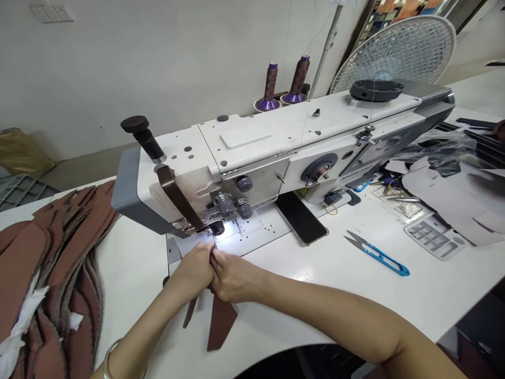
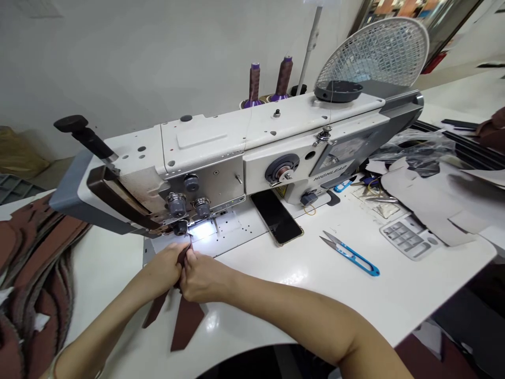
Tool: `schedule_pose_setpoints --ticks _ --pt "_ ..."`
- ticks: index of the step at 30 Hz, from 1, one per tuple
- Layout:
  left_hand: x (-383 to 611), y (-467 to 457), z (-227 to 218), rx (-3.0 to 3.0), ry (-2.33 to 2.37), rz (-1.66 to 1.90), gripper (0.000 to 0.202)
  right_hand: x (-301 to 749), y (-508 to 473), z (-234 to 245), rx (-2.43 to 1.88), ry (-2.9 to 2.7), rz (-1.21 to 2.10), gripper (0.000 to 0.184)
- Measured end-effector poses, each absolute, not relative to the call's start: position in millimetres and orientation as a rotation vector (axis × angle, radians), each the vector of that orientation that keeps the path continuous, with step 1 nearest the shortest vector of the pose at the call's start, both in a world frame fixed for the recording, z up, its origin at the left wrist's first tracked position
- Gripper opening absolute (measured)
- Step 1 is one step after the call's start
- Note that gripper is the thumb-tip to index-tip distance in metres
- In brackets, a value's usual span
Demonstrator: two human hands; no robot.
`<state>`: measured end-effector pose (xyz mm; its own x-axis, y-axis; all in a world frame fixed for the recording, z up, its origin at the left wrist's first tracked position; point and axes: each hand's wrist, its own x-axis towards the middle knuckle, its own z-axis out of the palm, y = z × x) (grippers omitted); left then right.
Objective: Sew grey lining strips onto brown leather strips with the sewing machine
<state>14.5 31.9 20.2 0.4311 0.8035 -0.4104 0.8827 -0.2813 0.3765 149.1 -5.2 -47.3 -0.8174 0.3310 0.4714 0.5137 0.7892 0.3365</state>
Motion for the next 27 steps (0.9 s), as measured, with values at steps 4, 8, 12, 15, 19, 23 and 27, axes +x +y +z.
schedule_pose_setpoints --ticks 4,8,12,15,19,23,27 --pt "16.7 31.6 19.3 2.157 1.447 -0.239 0.034 148.5 -4.5 -48.6 -0.641 -2.558 -0.632 0.016" --pt "16.9 30.1 20.1 2.161 1.478 -0.275 0.045 148.4 -4.8 -49.4 -0.652 -2.544 -0.634 0.016" --pt "15.3 30.3 20.2 2.176 1.478 -0.302 0.049 148.0 -5.6 -50.1 -0.673 -2.538 -0.662 0.018" --pt "15.8 32.1 18.1 2.18 1.484 -0.313 0.05 147.3 -5.0 -50.9 -0.684 -2.527 -0.668 0.019" --pt "15.6 35.9 13.7 2.181 1.501 -0.268 0.048 147.5 -2.8 -50.9 -0.704 -2.507 -0.662 0.02" --pt "5.5 34.9 11.9 2.247 1.454 -0.266 0.043 149.3 -6.5 -47.7 -0.722 -2.501 -0.68 0.019" --pt "-8.4 25.2 10.4 2.347 1.372 -0.273 0.045 149.5 -15.7 -45.5 -0.746 -2.522 -0.725 0.016"
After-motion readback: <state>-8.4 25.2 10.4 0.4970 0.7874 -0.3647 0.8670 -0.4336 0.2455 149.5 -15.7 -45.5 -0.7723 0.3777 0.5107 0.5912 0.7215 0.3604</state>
